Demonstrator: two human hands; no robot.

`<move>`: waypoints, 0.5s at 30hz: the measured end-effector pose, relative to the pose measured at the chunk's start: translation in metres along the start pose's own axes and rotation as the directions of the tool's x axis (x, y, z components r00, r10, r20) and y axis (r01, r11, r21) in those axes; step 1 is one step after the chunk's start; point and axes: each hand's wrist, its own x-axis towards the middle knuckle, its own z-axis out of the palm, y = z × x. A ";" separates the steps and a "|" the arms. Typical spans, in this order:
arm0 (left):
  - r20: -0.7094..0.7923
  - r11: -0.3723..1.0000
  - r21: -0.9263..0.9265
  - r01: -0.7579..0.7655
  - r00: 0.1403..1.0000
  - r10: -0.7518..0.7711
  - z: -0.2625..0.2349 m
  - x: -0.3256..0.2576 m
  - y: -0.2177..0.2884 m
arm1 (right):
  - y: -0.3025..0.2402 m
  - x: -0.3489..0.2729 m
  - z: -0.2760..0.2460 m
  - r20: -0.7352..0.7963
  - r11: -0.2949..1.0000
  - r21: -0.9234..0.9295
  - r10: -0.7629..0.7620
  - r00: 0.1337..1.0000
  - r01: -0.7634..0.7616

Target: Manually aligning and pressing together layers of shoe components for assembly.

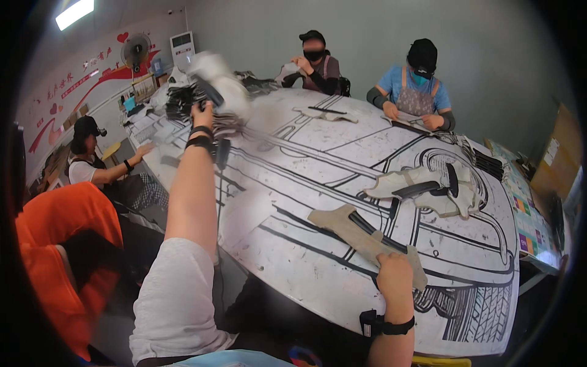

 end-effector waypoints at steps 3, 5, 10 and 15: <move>-0.130 0.990 0.109 0.094 0.988 -0.079 -0.013 0.033 -0.037 | -0.002 -0.004 0.000 0.040 1.000 -0.012 -0.007 0.999 0.007; 0.363 0.644 0.629 -0.435 0.897 0.251 -0.083 0.079 -0.070 | -0.028 0.003 0.003 0.031 0.991 0.076 -0.116 0.993 0.113; 0.959 0.714 -0.086 -0.695 0.138 0.249 0.139 -0.182 -0.007 | 0.009 -0.002 -0.004 0.047 0.996 -0.087 0.035 0.998 -0.031; 0.964 0.672 -0.253 -0.696 -0.238 0.117 0.114 -0.322 0.038 | 0.006 0.013 0.008 -0.107 1.000 -0.015 -0.019 0.994 0.017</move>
